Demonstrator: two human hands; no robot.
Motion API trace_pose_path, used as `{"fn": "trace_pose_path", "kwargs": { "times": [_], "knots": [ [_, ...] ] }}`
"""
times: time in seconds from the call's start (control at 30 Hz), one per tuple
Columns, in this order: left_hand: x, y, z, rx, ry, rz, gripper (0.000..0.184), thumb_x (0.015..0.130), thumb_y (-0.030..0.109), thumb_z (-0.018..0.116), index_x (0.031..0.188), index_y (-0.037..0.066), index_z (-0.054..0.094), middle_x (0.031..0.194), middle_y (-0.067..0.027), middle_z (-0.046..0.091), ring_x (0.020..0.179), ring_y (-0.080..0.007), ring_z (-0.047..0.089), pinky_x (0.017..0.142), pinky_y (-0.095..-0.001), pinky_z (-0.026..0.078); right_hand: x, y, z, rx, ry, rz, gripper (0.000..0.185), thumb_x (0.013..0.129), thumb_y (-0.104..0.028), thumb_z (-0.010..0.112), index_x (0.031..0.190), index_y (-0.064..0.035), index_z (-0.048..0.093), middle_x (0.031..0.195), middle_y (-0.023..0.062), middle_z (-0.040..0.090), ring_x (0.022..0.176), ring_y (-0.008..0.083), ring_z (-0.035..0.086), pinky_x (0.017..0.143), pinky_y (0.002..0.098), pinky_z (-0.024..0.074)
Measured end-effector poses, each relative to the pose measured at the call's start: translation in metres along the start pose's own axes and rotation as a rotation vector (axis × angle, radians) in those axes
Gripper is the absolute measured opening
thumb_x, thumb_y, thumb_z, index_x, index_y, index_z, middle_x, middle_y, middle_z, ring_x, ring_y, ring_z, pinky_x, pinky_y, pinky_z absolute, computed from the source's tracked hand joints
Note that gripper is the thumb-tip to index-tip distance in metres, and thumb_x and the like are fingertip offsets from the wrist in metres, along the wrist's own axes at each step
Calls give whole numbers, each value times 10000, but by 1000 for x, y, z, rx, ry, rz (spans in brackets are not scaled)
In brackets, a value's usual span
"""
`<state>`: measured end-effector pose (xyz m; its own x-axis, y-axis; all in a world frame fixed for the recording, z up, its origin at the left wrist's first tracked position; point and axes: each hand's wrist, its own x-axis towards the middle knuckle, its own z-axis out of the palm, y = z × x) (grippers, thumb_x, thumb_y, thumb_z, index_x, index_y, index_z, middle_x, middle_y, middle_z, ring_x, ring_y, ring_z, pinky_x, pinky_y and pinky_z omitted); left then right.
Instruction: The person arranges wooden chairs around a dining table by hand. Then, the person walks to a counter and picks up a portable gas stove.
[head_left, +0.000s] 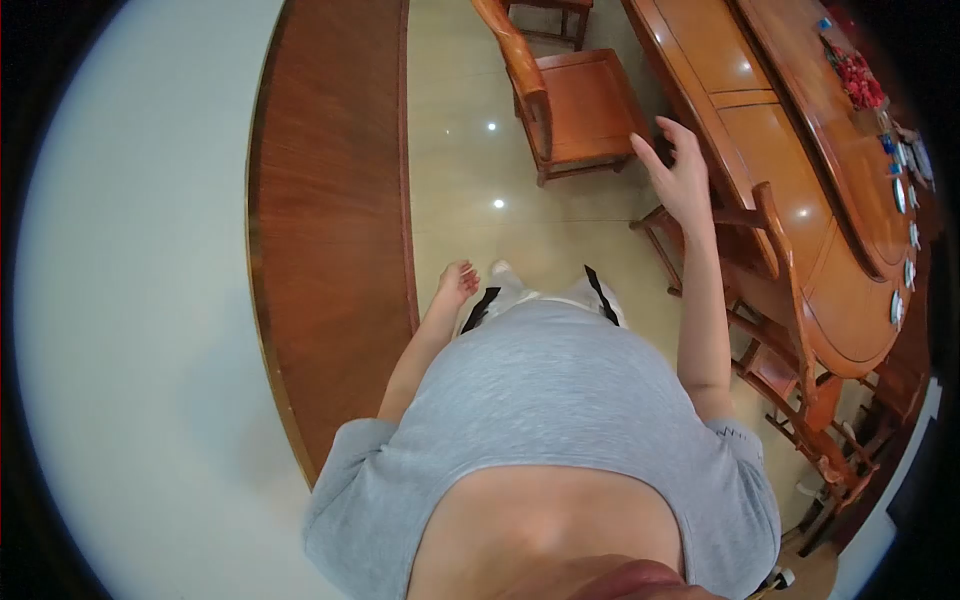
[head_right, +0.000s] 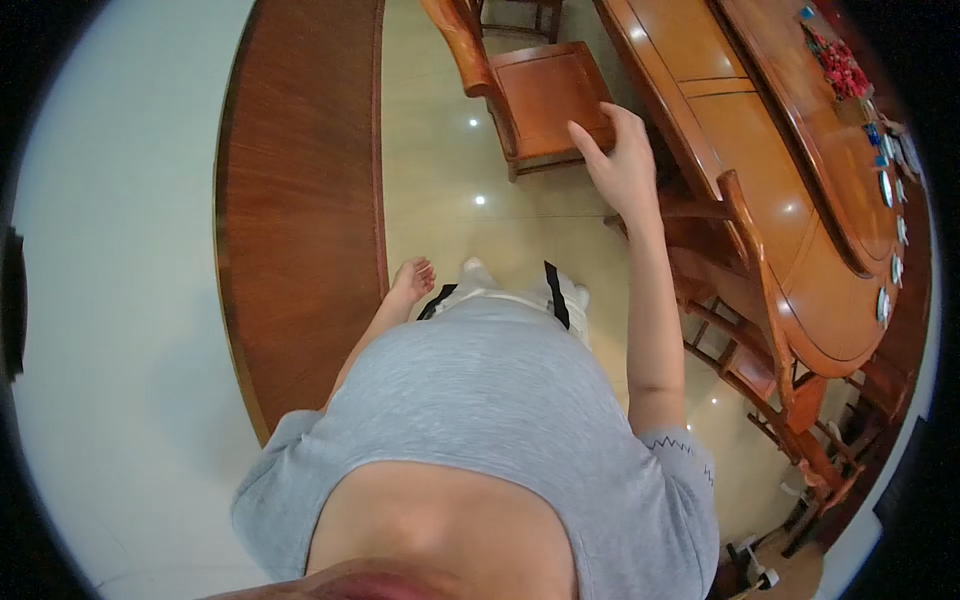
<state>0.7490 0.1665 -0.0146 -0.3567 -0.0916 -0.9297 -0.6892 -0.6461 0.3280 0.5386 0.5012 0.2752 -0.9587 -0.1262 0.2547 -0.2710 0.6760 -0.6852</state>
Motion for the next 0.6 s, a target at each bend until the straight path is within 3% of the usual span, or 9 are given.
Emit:
{"fn": "trace_pose_path", "kwargs": {
  "times": [0.1, 0.27, 0.4, 0.5, 0.6],
  "knots": [
    [11, 33, -52, -87, 58, 8, 248, 888, 277, 579, 1032, 79, 543, 832, -71, 587, 720, -201, 569, 616, -328, 469, 39, -12, 66, 159, -110, 140, 833, 827, -594, 635, 1340, 40, 468, 1365, 263, 469, 1271, 365, 469, 1052, 415, 383],
    [25, 77, -88, -259, 96, 83, 205, 875, 259, 585, 971, 81, 551, 787, -72, 563, 683, -213, 563, 595, -339, 468, 78, -54, 127, 364, -210, 264, 913, 808, -648, 616, 1359, 57, 433, 1346, 263, 498, 1262, 353, 486, 1040, 408, 394],
    [55, 108, -75, -243, 16, 49, 183, 890, 249, 563, 976, 88, 548, 779, -66, 568, 688, -214, 567, 592, -342, 469, 114, -56, 155, 393, -248, 314, 917, 804, -614, 645, 1371, 67, 407, 1287, 255, 550, 1226, 340, 524, 1007, 385, 422],
    [87, 133, -53, -213, 1, 3, 177, 903, 253, 546, 993, 100, 543, 776, -61, 574, 686, -216, 572, 590, -342, 469, 135, -44, 180, 205, -213, 233, 851, 798, -555, 682, 1317, 73, 437, 1208, 270, 593, 1126, 328, 596, 945, 384, 463],
    [102, 164, -36, -168, -17, -21, 182, 909, 264, 538, 1003, 109, 538, 778, -59, 581, 667, -212, 575, 590, -344, 471, 153, -27, 187, -119, -391, 230, 706, 770, -459, 735, 1181, 55, 479, 1030, 297, 636, 988, 374, 647, 859, 441, 497]
  ]
}}
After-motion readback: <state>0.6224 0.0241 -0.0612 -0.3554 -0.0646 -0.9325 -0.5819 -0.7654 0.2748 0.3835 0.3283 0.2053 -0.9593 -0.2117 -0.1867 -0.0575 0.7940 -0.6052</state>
